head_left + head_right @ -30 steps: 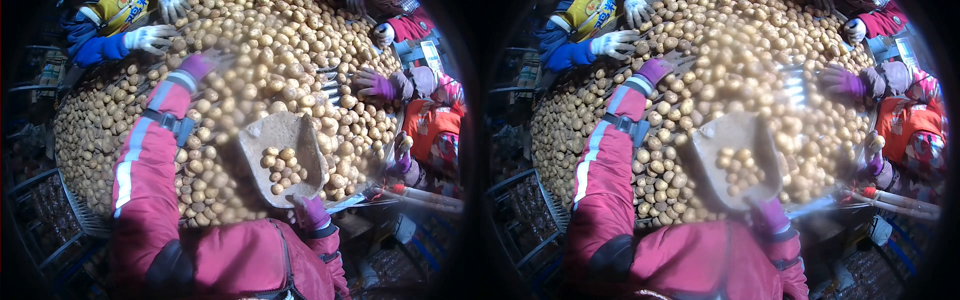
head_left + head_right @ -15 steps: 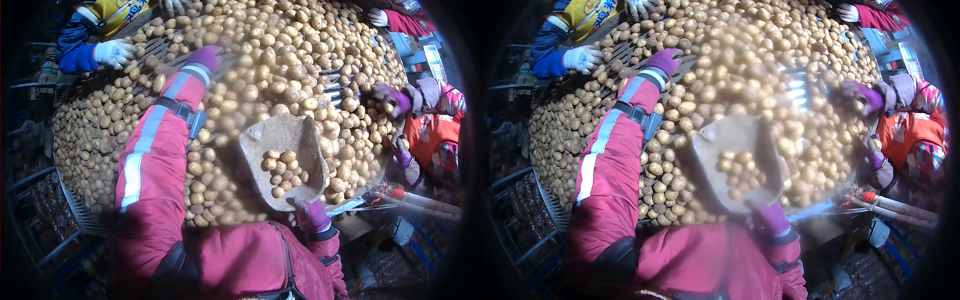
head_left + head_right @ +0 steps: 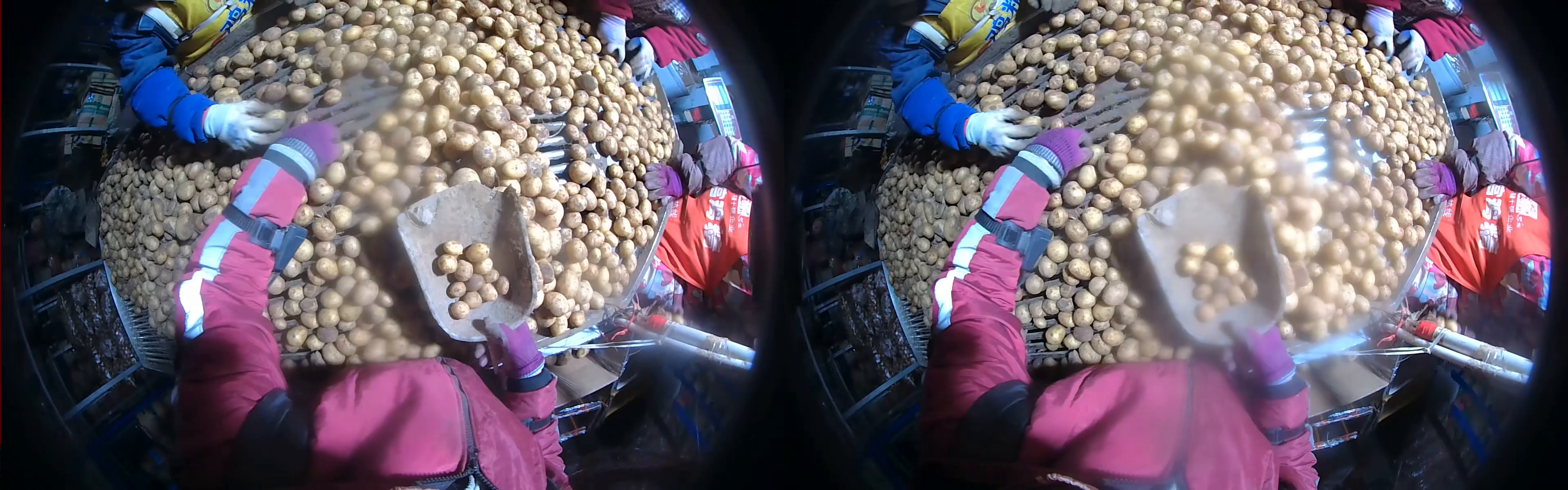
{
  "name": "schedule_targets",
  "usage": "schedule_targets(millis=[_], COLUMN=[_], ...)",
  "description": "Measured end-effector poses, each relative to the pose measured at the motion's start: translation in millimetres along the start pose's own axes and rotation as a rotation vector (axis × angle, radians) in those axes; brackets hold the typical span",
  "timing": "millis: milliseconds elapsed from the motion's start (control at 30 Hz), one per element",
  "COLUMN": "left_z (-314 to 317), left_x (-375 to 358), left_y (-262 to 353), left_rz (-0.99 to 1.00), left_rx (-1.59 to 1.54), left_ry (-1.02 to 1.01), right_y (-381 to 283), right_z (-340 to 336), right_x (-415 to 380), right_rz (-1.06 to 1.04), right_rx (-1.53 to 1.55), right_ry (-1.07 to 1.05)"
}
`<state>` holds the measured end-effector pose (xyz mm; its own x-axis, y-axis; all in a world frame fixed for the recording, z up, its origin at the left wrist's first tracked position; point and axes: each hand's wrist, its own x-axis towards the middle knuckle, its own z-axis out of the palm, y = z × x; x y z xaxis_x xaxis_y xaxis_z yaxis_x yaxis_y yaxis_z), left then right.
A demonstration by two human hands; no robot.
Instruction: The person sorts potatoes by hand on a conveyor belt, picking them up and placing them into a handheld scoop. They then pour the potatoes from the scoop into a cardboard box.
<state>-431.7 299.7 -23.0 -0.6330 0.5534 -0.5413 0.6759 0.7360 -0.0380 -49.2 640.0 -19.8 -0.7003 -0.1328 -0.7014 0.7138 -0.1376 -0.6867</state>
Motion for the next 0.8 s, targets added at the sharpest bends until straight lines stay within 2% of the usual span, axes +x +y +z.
schedule_targets(millis=[33,133,200,267,333,367,567,600,633,700,800], left_z=[39.3,33.6,17.1,26.7,-3.8,-7.5,7.8,-1.6,-6.5,-27.8,-20.6], left_x=[13.6,14.0,13.5,36.6,39.1,52.2,106.6,104.8,99.3,98.5,121.7], left_y=[-31.9,-58.7,-61.7,-73.2,-46.0,-47.4,-58.7,-49.4,-37.4,-1.2,14.8], left_rz=[-0.012,0.066,0.109,-0.046,-0.222,-0.344,-0.352,-0.354,-0.216,-0.205,-0.214], left_rx=[0.005,0.045,0.094,-0.091,-0.253,-0.347,-0.36,-0.359,-0.346,-0.38,-0.43], left_ry=[-0.031,0.05,0.242,0.393,0.586,0.553,0.56,0.56,0.568,0.488,0.488], right_y=[1.9,8.5,5.1,-8.8,-31.8,-30.7,-0.7,-2.7,-2.8,-2.6,-5.3], right_z=[-1.0,0.3,4.8,8.2,12.1,9.8,4.6,4.1,4.9,6.4,5.2], right_x=[1.4,4.9,4.5,0.5,0.3,1.0,4.0,3.4,4.1,5.6,6.1], right_rz=[0.005,0.011,-0.009,0.014,0.095,0.093,0.015,0.025,0.027,0.021,0.025], right_rx=[0.009,0.075,0.119,0.139,0.145,0.115,0.067,0.064,0.061,0.052,0.038], right_ry=[-0.011,-0.008,0.006,0.013,0.005,-0.01,0.032,0.025,0.02,0.011,0.01])
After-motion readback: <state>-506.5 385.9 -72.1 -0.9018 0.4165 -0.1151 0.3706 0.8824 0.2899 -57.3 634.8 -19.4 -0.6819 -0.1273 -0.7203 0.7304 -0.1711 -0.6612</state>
